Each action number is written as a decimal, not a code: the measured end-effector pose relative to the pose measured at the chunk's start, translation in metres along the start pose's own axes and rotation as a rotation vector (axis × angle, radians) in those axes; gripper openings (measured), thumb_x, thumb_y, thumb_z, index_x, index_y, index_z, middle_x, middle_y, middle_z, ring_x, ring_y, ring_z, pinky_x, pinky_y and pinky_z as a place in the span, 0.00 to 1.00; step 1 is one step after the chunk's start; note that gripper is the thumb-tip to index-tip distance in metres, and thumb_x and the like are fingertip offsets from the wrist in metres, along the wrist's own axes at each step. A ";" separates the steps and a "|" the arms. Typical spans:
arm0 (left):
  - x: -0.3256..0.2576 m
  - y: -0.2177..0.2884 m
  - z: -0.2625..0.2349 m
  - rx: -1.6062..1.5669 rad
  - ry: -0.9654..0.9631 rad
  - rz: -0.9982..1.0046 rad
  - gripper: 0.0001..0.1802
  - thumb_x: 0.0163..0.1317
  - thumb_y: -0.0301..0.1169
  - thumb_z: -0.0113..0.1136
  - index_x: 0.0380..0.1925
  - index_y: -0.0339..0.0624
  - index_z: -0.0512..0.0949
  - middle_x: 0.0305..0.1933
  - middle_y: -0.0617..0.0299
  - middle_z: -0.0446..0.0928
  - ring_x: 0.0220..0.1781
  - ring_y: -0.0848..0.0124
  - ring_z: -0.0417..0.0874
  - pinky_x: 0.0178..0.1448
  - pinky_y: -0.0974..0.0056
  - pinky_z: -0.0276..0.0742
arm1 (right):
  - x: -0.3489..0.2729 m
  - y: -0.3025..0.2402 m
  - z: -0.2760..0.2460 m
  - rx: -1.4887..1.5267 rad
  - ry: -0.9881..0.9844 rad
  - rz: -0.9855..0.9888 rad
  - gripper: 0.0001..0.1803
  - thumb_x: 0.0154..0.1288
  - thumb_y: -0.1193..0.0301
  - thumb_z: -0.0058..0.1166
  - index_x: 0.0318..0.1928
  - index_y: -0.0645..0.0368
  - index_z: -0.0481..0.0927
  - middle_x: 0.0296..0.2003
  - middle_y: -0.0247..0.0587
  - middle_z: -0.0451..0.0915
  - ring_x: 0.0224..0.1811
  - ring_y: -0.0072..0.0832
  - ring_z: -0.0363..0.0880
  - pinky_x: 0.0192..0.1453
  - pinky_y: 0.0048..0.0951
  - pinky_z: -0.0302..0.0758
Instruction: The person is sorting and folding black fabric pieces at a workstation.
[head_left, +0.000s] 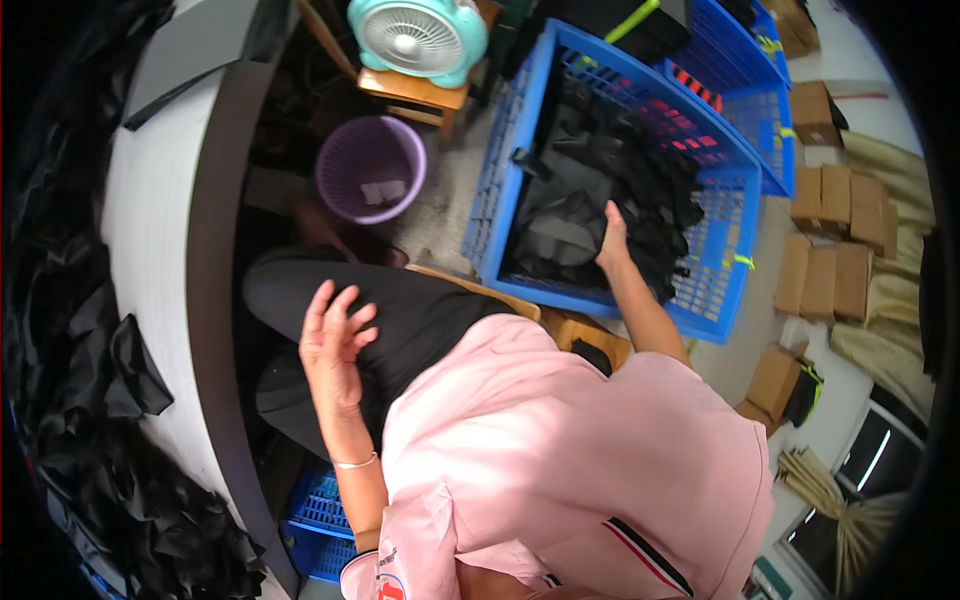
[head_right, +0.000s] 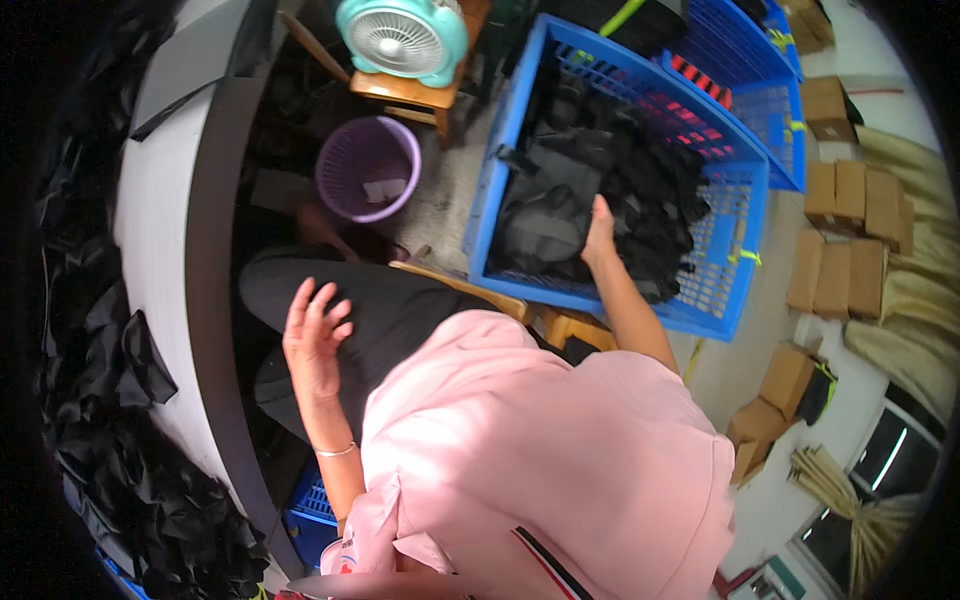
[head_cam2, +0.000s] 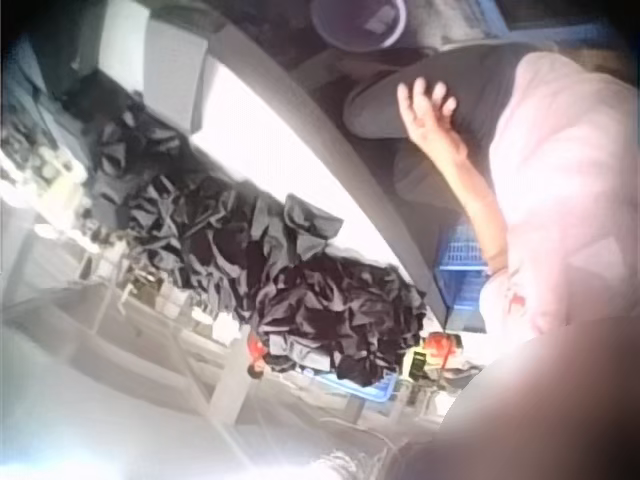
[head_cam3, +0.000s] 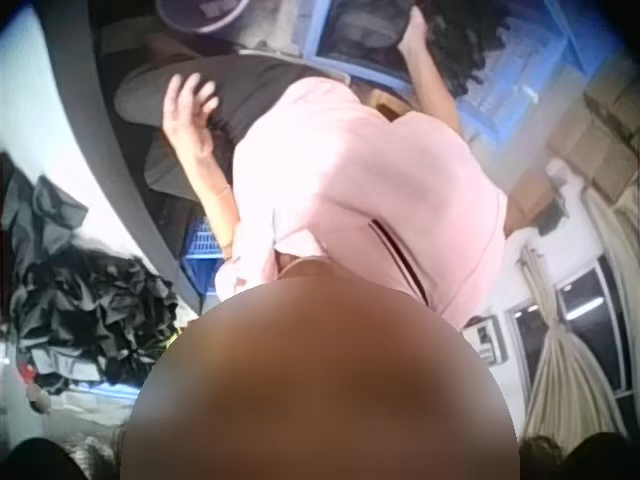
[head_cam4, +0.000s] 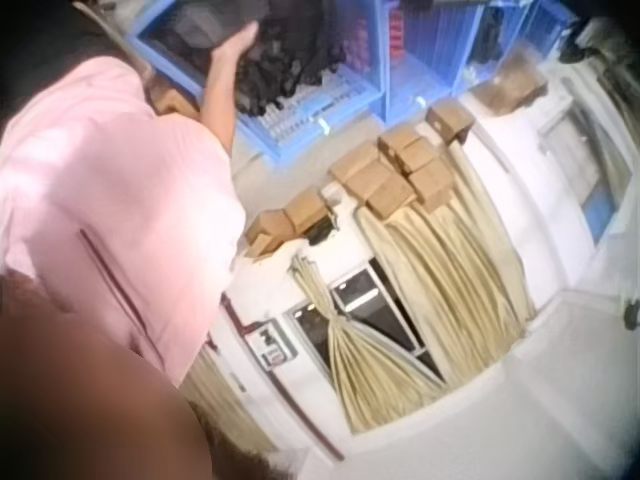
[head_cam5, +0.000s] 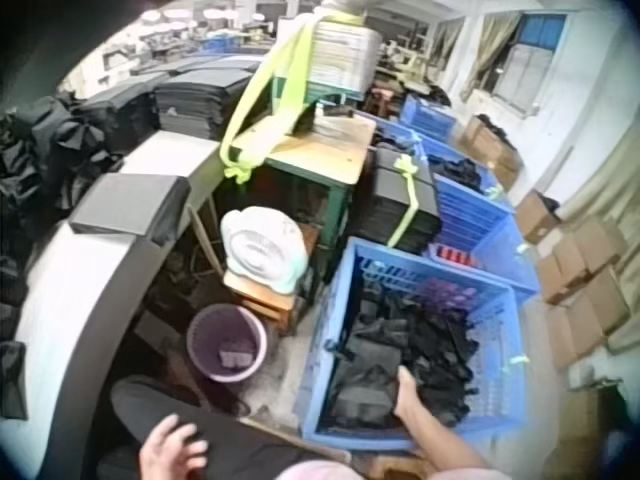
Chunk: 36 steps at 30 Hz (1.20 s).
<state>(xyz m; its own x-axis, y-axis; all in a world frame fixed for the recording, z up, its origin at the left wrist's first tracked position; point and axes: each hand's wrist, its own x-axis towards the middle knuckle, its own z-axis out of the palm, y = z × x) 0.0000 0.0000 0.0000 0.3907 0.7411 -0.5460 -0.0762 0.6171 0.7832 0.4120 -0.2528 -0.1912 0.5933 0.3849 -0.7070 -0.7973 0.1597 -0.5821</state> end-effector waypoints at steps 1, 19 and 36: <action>0.000 0.006 -0.005 -0.001 0.019 0.027 0.28 0.72 0.34 0.60 0.68 0.37 0.67 0.60 0.49 0.80 0.48 0.64 0.88 0.44 0.65 0.87 | 0.003 -0.012 -0.033 -0.057 0.083 -0.131 0.18 0.75 0.64 0.44 0.60 0.55 0.78 0.55 0.41 0.82 0.53 0.36 0.81 0.62 0.42 0.77; -0.090 -0.052 -0.097 -0.125 0.376 0.128 0.21 0.72 0.36 0.60 0.60 0.37 0.75 0.56 0.53 0.82 0.51 0.67 0.86 0.51 0.64 0.84 | 0.031 0.012 -0.159 -1.187 0.721 -0.287 0.29 0.54 0.74 0.65 0.59 0.67 0.76 0.43 0.53 0.83 0.38 0.45 0.84 0.41 0.39 0.82; -0.193 -0.123 -0.224 -0.524 1.072 0.328 0.18 0.70 0.29 0.60 0.58 0.35 0.76 0.53 0.52 0.83 0.50 0.65 0.86 0.51 0.62 0.85 | 0.051 0.054 0.058 -1.810 -0.068 -0.748 0.28 0.59 0.73 0.67 0.60 0.66 0.75 0.58 0.53 0.70 0.52 0.44 0.75 0.59 0.37 0.74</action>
<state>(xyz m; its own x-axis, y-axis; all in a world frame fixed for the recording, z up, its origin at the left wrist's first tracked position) -0.2712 -0.1598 -0.0578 -0.6454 0.5706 -0.5077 -0.4833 0.2096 0.8500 0.3930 -0.1721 -0.2352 0.6621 0.7284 -0.1759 0.6292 -0.6679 -0.3974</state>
